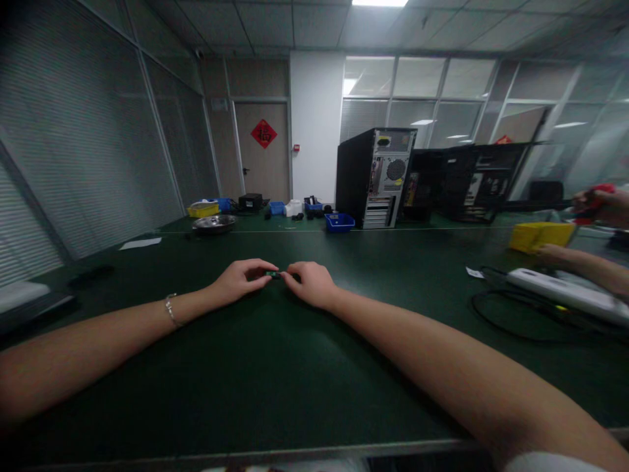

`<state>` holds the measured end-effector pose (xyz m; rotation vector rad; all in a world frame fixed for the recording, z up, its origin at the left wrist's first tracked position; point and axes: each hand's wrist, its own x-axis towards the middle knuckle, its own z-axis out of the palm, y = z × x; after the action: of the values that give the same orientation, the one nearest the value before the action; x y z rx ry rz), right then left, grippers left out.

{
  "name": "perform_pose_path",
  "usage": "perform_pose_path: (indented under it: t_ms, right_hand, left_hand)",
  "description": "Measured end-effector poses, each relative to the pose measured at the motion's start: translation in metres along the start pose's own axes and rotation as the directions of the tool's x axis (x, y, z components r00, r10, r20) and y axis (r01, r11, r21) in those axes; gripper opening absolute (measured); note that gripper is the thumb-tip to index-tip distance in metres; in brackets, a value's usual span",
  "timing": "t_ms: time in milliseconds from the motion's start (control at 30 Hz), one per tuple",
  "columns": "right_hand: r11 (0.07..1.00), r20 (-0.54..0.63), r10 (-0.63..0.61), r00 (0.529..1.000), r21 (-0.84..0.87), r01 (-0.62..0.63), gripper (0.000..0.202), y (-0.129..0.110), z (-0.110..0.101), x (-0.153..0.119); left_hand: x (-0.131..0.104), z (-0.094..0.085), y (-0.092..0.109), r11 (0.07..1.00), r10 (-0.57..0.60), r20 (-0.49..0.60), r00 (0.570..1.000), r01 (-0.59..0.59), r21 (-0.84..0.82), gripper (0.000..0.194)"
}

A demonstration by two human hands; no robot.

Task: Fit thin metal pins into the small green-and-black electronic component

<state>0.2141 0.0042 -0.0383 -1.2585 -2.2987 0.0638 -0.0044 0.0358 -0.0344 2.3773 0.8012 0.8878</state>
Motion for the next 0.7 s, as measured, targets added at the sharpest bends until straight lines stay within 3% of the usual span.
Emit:
perform_pose_path:
  t_ms: [167,467,700]
  right_hand:
    - [0.999,0.006,-0.036,0.999,0.001,0.036,0.030,0.000,-0.001,-0.001]
    - [0.998,0.014,-0.035,0.999,0.048,0.034,0.030,-0.001,-0.003,-0.001]
    - [0.998,0.010,-0.020,1.000,0.062,0.019,0.030,0.000,-0.002,-0.001]
  left_hand:
    - [0.000,0.000,-0.003,1.000,0.015,-0.017,1.000,-0.015,0.014,0.027]
    - [0.001,0.001,-0.011,0.983,-0.077,0.012,0.997,0.078,-0.165,0.030]
    - [-0.001,0.001,-0.005,0.982,-0.082,0.001,0.997,0.081,-0.173,0.032]
